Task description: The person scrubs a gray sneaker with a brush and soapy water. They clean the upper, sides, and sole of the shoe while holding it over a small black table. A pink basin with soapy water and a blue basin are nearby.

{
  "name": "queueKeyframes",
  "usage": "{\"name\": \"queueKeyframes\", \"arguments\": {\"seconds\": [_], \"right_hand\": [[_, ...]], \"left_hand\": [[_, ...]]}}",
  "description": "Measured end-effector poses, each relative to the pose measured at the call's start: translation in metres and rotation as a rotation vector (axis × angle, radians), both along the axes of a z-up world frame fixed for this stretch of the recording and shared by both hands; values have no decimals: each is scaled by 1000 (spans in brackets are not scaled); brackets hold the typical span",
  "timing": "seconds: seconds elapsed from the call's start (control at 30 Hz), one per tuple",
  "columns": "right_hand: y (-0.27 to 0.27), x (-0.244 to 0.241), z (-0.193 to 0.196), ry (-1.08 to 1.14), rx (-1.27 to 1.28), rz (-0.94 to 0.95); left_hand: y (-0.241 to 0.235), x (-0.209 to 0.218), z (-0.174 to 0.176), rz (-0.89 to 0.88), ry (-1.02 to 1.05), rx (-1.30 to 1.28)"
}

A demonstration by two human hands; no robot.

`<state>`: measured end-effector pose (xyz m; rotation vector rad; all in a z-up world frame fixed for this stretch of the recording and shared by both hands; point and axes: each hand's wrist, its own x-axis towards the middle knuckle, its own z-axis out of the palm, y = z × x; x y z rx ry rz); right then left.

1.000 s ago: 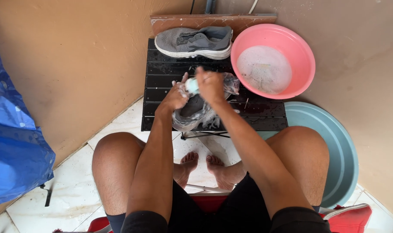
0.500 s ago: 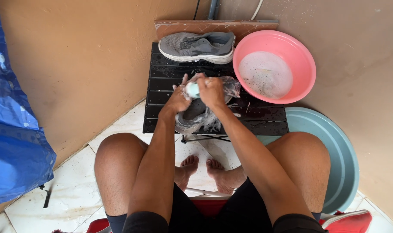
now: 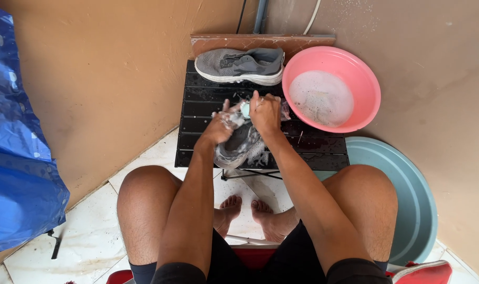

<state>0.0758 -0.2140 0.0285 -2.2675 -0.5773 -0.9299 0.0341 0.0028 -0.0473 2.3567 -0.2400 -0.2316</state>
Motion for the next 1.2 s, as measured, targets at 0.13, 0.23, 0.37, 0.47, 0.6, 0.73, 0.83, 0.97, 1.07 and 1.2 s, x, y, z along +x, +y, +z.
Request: {"name": "queueKeyframes", "arguments": {"seconds": [0.13, 0.23, 0.37, 0.47, 0.6, 0.73, 0.83, 0.97, 1.07, 1.2], "right_hand": [[39, -74, 57, 257, 167, 33], [32, -58, 35, 302, 291, 265], [19, -28, 31, 117, 28, 69], [34, -63, 50, 280, 202, 186], [11, 1, -6, 40, 36, 54], [43, -44, 28, 92, 101, -47], [43, -52, 37, 150, 221, 203], [13, -11, 20, -2, 22, -20], [37, -50, 51, 69, 138, 136], [37, -50, 58, -75, -46, 64]], "left_hand": [[2, 14, -30, 100, -124, 46], [14, -5, -20, 60, -133, -78], [-3, -24, 32, 22, -229, -109], [-19, -67, 106, 98, -259, -273], [2, -36, 60, 67, -232, -80], [-12, -44, 49, 59, -310, -777], [7, -29, 21, 98, -203, -125], [-30, -21, -14, 83, -256, -31], [8, 23, -59, 82, -219, 56], [6, -10, 5, 139, -114, -55]]}}
